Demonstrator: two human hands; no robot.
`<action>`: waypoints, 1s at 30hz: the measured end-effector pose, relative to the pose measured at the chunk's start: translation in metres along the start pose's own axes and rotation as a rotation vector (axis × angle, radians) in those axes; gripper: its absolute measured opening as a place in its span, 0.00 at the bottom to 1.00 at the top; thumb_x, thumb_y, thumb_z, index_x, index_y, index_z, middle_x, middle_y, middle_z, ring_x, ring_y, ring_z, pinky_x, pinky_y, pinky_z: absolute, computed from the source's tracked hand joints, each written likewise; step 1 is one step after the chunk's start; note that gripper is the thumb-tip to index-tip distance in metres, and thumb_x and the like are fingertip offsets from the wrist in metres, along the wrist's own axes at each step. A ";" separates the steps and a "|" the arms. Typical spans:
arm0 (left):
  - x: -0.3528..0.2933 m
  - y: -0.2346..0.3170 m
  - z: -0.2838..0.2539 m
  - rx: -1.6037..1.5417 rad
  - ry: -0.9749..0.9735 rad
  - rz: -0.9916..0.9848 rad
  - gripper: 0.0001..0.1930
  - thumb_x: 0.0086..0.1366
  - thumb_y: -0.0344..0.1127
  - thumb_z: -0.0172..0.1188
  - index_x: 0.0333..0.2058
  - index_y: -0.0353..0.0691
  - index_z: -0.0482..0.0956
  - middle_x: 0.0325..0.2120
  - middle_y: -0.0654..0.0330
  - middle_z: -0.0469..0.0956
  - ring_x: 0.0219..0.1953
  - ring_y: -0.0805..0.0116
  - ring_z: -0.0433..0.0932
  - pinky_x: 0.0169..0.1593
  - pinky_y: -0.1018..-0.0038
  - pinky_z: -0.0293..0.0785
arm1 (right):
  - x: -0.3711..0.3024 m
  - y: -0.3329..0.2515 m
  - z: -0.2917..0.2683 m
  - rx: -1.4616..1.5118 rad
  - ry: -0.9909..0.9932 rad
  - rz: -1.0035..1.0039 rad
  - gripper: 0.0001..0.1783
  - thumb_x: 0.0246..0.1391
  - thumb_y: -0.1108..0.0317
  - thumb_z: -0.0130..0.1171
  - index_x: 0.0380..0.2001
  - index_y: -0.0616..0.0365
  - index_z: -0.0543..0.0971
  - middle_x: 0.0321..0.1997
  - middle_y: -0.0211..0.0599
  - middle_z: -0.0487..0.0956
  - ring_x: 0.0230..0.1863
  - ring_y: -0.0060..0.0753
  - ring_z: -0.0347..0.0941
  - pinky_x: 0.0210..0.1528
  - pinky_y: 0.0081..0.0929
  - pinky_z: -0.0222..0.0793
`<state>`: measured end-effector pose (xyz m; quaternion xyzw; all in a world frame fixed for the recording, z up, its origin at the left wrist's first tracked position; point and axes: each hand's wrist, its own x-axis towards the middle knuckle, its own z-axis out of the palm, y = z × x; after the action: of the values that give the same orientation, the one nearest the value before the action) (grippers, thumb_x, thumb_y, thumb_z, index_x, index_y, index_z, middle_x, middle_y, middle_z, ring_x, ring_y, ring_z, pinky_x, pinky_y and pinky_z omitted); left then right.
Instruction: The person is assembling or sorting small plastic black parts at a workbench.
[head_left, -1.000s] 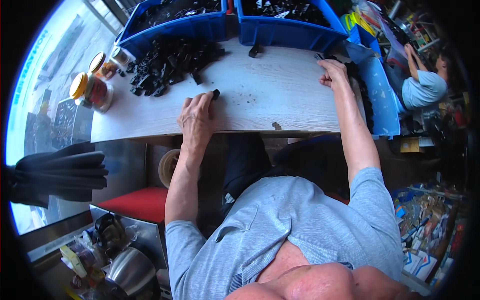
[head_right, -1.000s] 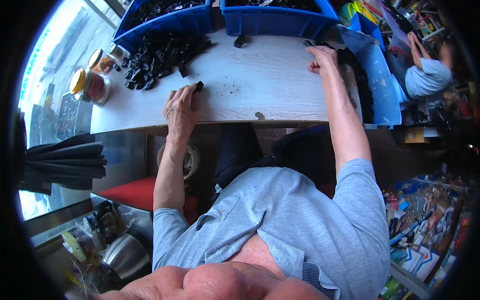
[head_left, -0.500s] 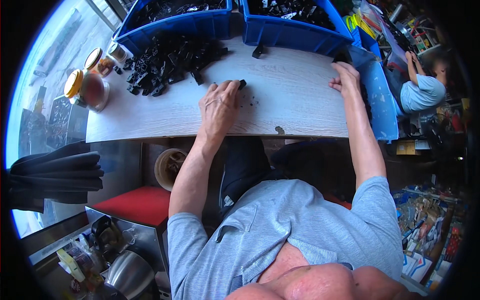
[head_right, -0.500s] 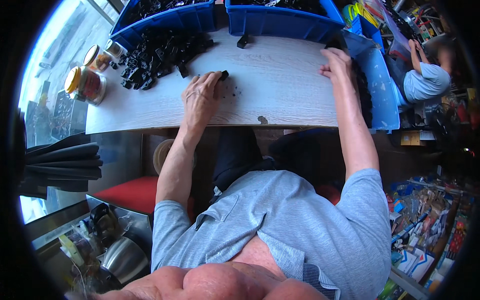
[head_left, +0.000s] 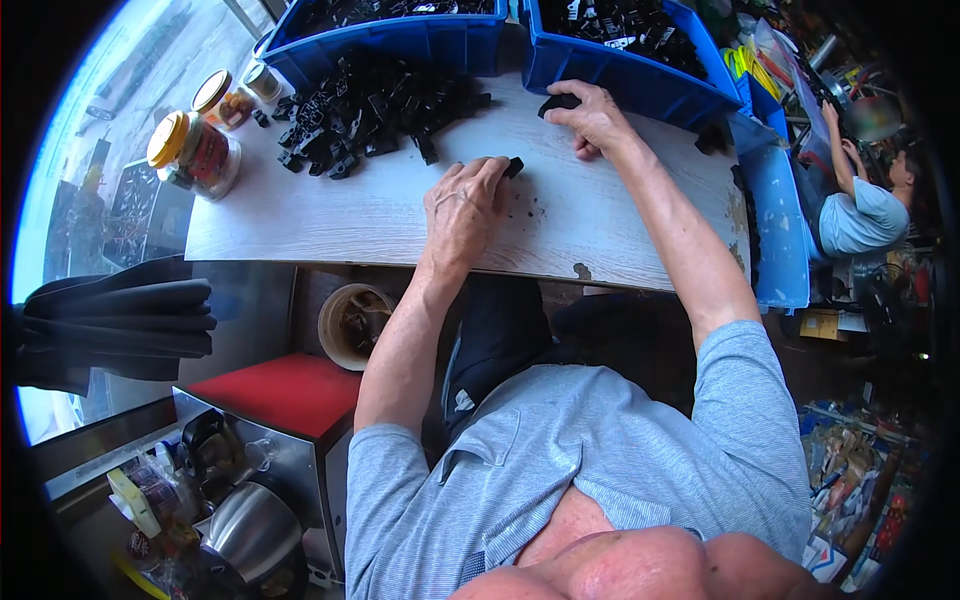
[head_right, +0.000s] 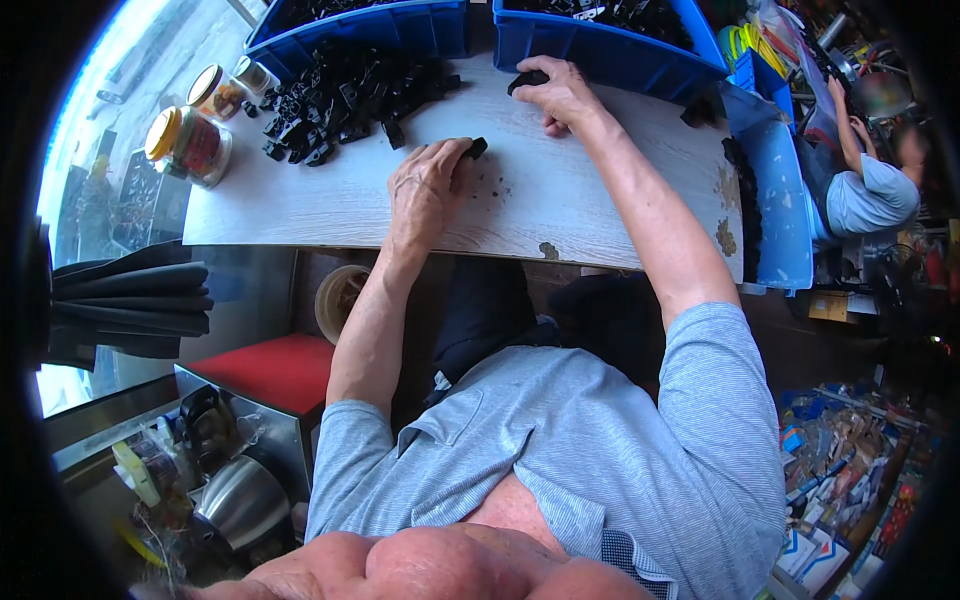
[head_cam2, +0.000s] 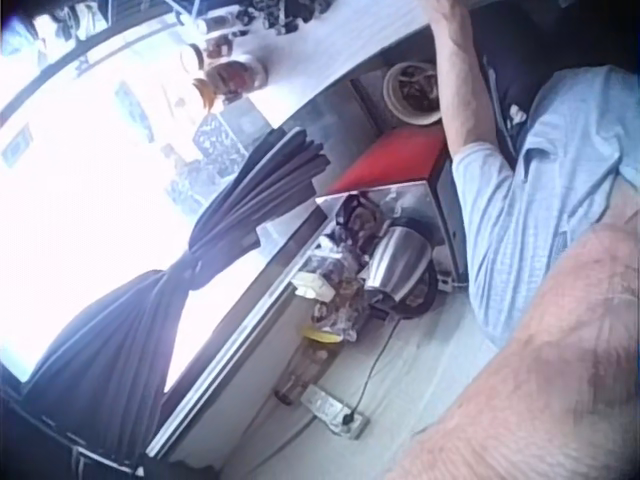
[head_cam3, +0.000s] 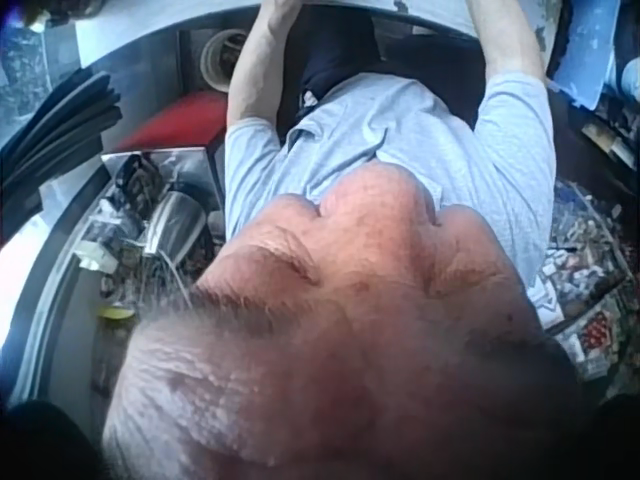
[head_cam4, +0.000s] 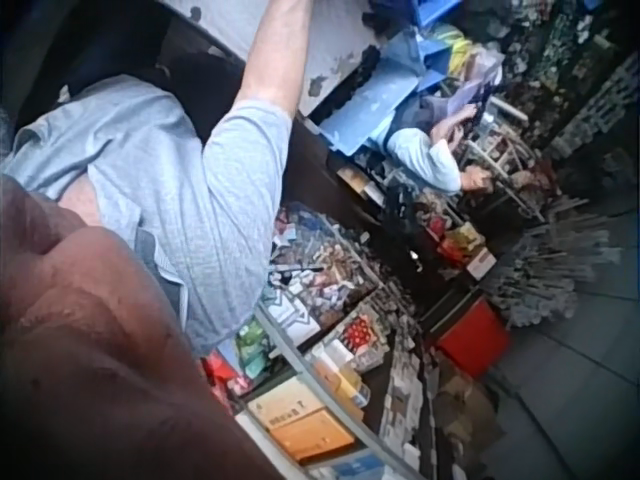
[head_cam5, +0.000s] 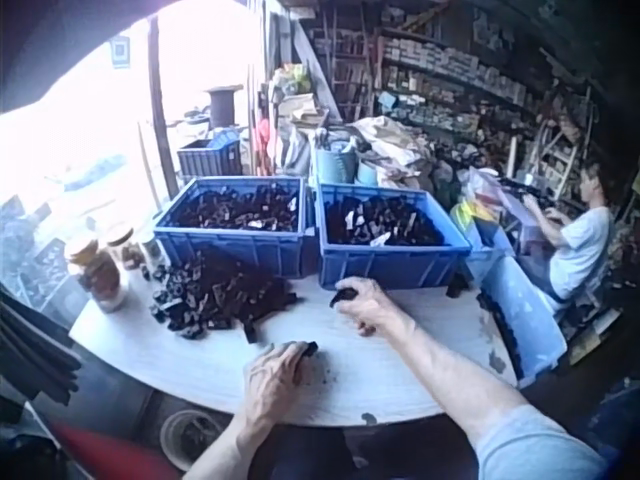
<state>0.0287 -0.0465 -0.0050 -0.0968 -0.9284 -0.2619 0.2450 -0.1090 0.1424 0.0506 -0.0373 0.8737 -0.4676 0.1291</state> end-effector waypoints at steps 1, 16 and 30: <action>0.001 0.000 0.001 -0.010 0.033 0.020 0.11 0.61 0.31 0.64 0.44 0.43 0.82 0.37 0.59 0.84 0.35 0.57 0.81 0.40 0.65 0.79 | 0.001 0.000 0.001 -0.028 0.021 0.014 0.27 0.53 0.64 0.69 0.57 0.52 0.78 0.21 0.31 0.74 0.14 0.19 0.68 0.14 0.21 0.70; 0.000 -0.002 0.001 -0.065 0.041 0.000 0.12 0.60 0.29 0.64 0.44 0.43 0.82 0.35 0.57 0.84 0.37 0.55 0.81 0.42 0.63 0.78 | -0.031 0.026 -0.005 0.105 0.094 0.085 0.17 0.51 0.69 0.70 0.43 0.58 0.79 0.18 0.29 0.75 0.11 0.19 0.67 0.11 0.23 0.68; 0.067 0.010 0.035 -0.118 -0.051 0.265 0.12 0.66 0.29 0.60 0.47 0.44 0.84 0.42 0.56 0.85 0.43 0.53 0.82 0.49 0.64 0.78 | -0.036 0.034 -0.009 0.031 -0.062 0.133 0.19 0.48 0.68 0.66 0.46 0.50 0.83 0.21 0.28 0.75 0.16 0.20 0.69 0.17 0.25 0.74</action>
<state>-0.0404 -0.0156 0.0072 -0.2394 -0.8963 -0.2791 0.2477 -0.0748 0.1753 0.0346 0.0084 0.8625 -0.4701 0.1873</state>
